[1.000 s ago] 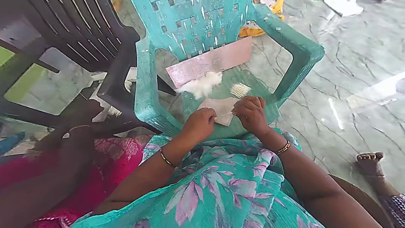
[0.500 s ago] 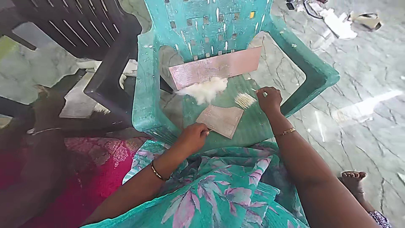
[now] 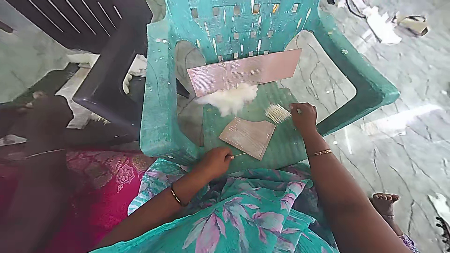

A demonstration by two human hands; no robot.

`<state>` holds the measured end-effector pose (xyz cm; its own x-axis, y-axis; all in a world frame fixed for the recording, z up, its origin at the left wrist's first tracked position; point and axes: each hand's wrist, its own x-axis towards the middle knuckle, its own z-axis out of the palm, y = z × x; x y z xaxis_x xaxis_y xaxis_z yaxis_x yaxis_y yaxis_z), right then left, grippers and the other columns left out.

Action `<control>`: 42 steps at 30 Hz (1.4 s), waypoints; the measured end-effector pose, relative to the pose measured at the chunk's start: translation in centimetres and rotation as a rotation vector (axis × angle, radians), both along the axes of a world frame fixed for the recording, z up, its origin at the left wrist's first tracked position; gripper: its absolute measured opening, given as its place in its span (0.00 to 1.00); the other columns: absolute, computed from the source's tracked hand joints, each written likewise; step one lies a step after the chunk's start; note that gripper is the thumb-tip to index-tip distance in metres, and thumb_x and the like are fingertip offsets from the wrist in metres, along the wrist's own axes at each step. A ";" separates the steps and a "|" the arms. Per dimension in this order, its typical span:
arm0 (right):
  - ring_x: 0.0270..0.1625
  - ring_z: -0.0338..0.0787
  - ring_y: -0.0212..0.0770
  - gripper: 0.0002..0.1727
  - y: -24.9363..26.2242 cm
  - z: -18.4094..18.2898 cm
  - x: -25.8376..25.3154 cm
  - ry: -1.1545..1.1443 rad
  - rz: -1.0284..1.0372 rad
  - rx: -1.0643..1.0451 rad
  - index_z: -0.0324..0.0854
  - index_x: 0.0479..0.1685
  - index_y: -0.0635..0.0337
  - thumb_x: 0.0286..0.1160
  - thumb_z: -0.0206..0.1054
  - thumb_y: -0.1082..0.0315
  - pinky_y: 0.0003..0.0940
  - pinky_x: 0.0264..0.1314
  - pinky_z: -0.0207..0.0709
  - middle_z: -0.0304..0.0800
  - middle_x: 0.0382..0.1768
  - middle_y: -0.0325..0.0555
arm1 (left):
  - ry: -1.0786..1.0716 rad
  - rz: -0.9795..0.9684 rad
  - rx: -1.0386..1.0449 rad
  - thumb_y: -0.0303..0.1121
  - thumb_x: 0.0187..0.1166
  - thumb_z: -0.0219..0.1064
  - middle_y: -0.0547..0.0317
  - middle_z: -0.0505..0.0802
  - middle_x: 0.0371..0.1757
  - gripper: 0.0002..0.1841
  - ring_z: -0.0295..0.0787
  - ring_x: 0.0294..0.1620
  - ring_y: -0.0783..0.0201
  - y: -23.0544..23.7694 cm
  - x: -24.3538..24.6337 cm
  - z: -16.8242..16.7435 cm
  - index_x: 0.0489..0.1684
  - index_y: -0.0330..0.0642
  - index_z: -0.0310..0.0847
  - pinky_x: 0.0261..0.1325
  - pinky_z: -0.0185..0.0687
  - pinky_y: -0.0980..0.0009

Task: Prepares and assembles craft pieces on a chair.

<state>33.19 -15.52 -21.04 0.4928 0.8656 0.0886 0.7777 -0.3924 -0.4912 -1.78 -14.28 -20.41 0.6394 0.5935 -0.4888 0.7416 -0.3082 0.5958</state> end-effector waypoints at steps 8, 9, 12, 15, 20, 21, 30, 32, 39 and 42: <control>0.74 0.78 0.69 0.18 0.1 0.1 -0.1 -0.110 0.042 0.049 0.92 0.59 0.50 0.83 0.58 0.73 0.76 0.69 0.63 0.89 0.63 0.61 | -0.029 -0.003 -0.079 0.36 0.92 0.55 0.41 0.89 0.54 0.16 0.86 0.58 0.48 0.8 -0.1 -0.3 0.58 0.32 0.84 0.67 0.77 0.50; 0.74 0.78 0.69 0.19 0.2 0.3 -0.2 -0.117 0.052 0.025 0.93 0.58 0.50 0.83 0.57 0.74 0.76 0.70 0.61 0.89 0.63 0.60 | -0.028 -0.005 -0.090 0.37 0.92 0.55 0.41 0.89 0.54 0.17 0.86 0.58 0.49 0.9 -0.1 -0.3 0.59 0.33 0.84 0.67 0.77 0.50; 0.76 0.76 0.69 0.18 0.8 0.2 -0.6 -0.142 0.082 -0.143 0.93 0.56 0.49 0.84 0.57 0.73 0.79 0.70 0.59 0.90 0.64 0.58 | -0.031 -0.006 -0.116 0.37 0.92 0.55 0.41 0.90 0.55 0.17 0.86 0.58 0.49 1.1 -0.1 -0.2 0.60 0.33 0.84 0.67 0.77 0.50; 0.77 0.76 0.69 0.21 0.9 0.2 -0.8 -0.100 0.033 -0.073 0.91 0.61 0.52 0.84 0.53 0.75 0.79 0.71 0.58 0.88 0.66 0.60 | -0.035 -0.025 -0.133 0.36 0.93 0.54 0.41 0.89 0.55 0.17 0.86 0.58 0.49 1.3 -0.2 -0.1 0.60 0.32 0.83 0.67 0.77 0.50; 0.77 0.76 0.69 0.21 0.9 0.1 -0.6 -0.123 0.019 -0.114 0.93 0.55 0.52 0.82 0.53 0.77 0.79 0.71 0.57 0.88 0.65 0.60 | -0.051 -0.041 -0.136 0.36 0.92 0.54 0.41 0.89 0.58 0.17 0.86 0.61 0.49 1.3 -0.3 -0.2 0.61 0.32 0.83 0.70 0.77 0.51; 0.78 0.75 0.69 0.21 0.8 -0.1 -0.6 -0.123 0.017 -0.156 0.93 0.57 0.50 0.83 0.54 0.77 0.80 0.71 0.57 0.88 0.67 0.60 | -0.056 -0.043 -0.136 0.36 0.92 0.54 0.41 0.89 0.59 0.17 0.86 0.62 0.49 1.3 -0.3 -0.2 0.61 0.32 0.83 0.71 0.76 0.51; 0.74 0.79 0.69 0.16 4.6 1.5 -4.4 -0.169 0.218 0.080 0.92 0.55 0.57 0.81 0.58 0.75 0.76 0.71 0.64 0.90 0.62 0.61 | -0.096 -0.083 -0.126 0.34 0.93 0.53 0.39 0.88 0.61 0.17 0.84 0.66 0.47 1.3 -0.5 -0.5 0.61 0.30 0.83 0.74 0.74 0.51; 0.72 0.81 0.68 0.13 6.3 1.2 -7.0 -0.113 0.293 0.065 0.92 0.54 0.58 0.81 0.63 0.70 0.75 0.70 0.65 0.91 0.61 0.60 | -0.093 -0.087 -0.129 0.35 0.93 0.52 0.38 0.88 0.62 0.18 0.84 0.66 0.47 1.3 -0.4 -0.4 0.62 0.30 0.83 0.74 0.74 0.51; 0.56 0.92 0.60 0.34 10.4 -1.4 -13.7 0.353 0.144 -0.156 0.74 0.74 0.63 0.74 0.77 0.53 0.64 0.60 0.80 0.91 0.57 0.60 | -0.102 -0.086 -0.118 0.34 0.93 0.52 0.37 0.88 0.61 0.18 0.85 0.67 0.45 1.3 -0.5 -0.4 0.60 0.29 0.83 0.75 0.74 0.50; 0.51 0.92 0.57 0.16 10.3 -1.5 -14.3 0.299 0.185 -0.131 0.84 0.60 0.62 0.80 0.70 0.62 0.63 0.57 0.80 0.93 0.49 0.57 | -0.106 -0.085 -0.122 0.34 0.93 0.52 0.37 0.88 0.61 0.18 0.85 0.66 0.45 1.3 -0.5 -0.3 0.60 0.29 0.83 0.74 0.75 0.50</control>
<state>18.89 -5.22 -22.59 0.3141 0.9371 -0.1526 0.6715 -0.3329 -0.6621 -2.28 -12.97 -20.74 0.7369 0.4752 -0.4808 0.6466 -0.2880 0.7063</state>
